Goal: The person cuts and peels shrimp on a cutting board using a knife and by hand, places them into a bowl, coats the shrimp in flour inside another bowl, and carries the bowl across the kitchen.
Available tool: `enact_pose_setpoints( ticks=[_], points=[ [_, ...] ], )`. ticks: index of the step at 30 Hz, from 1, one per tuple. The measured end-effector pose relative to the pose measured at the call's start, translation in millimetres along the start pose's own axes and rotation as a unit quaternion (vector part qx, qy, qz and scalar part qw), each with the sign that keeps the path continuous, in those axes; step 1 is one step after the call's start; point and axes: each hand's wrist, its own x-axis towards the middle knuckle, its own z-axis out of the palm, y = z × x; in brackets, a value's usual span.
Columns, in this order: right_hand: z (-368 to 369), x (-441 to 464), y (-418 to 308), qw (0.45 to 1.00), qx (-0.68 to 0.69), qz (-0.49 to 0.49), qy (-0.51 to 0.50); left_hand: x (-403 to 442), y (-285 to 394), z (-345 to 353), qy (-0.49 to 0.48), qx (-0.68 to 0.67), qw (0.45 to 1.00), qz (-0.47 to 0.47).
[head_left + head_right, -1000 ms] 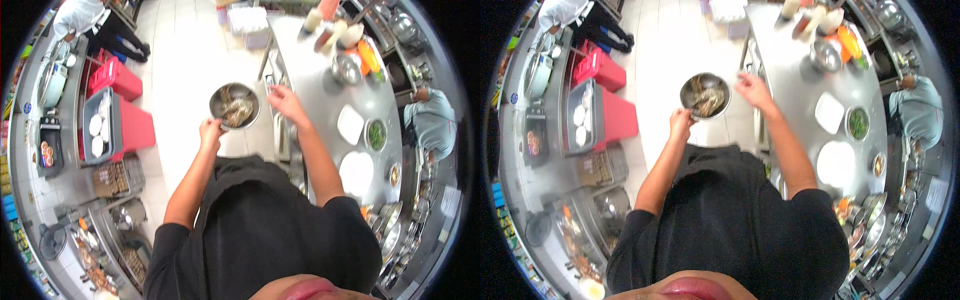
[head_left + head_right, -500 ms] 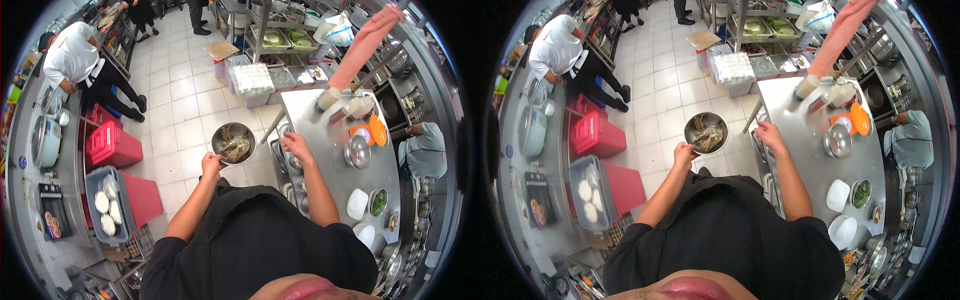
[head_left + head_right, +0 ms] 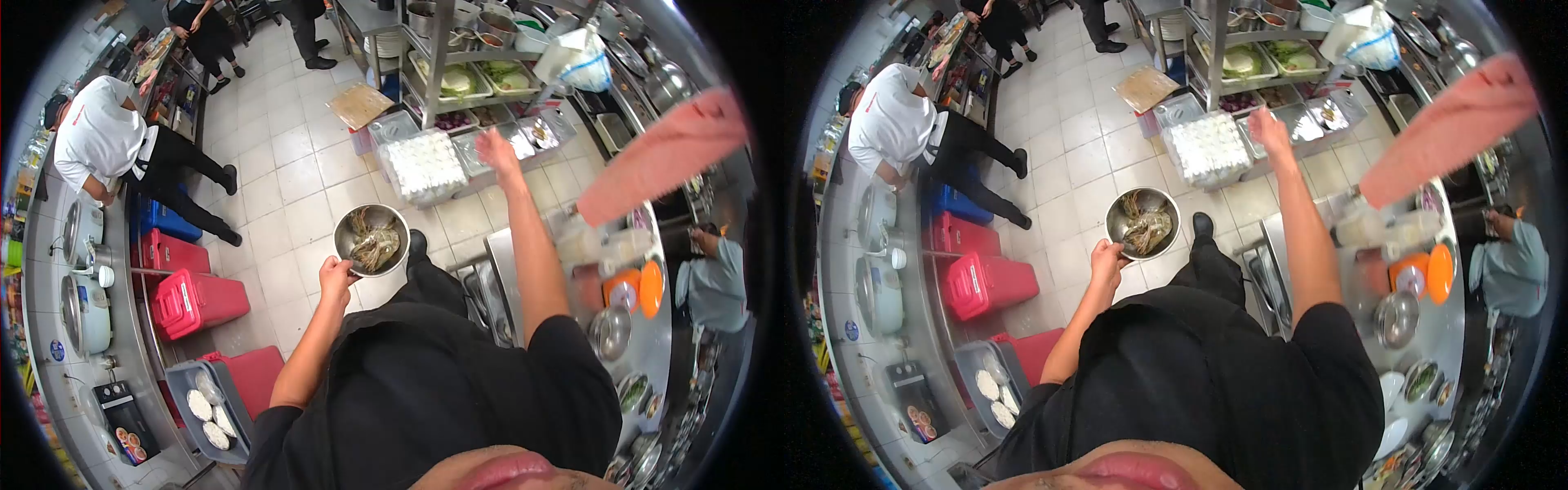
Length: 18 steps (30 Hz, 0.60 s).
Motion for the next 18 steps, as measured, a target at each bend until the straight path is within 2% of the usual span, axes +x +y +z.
enact_pose_setpoints(
  ticks=[5,7,9,11,12,14,15,16,18],
  points=[
    [-1.5,254.7,-44.3,0.996,0.062,-0.065,0.029,85.2,31.2,35.8,0.05,0.013,0.999,0.007],
    [-2.2,339.8,-61.1,0.997,0.048,-0.049,0.03,107.1,58.7,68.8,0.076,-0.001,0.997,-0.004],
    [-7.8,420.3,-57.0,0.993,-0.022,-0.115,-0.016,124.0,79.5,94.1,0.088,-0.003,0.996,-0.008],
    [5.5,473.1,-56.0,0.991,-0.023,-0.131,-0.027,146.9,96.2,116.0,0.093,-0.001,0.996,0.008],
    [-2.9,510.0,-46.9,0.956,-0.212,-0.19,-0.071,155.4,102.4,128.0,0.105,-0.013,0.994,0.008],
    [6.6,550.1,-48.1,0.942,-0.281,-0.127,-0.133,182.2,104.7,141.4,0.126,-0.015,0.992,-0.004],
    [11.3,566.2,-45.9,0.962,-0.236,-0.049,-0.125,196.5,103.2,144.9,0.129,-0.017,0.991,-0.012],
    [1.2,605.7,-24.2,0.927,-0.321,-0.115,-0.153,199.8,103.0,143.4,0.122,-0.021,0.992,-0.009],
    [5.3,625.1,-16.5,0.833,-0.441,-0.245,-0.228,209.8,115.1,164.2,0.116,-0.035,0.993,-0.016]
  ],
)
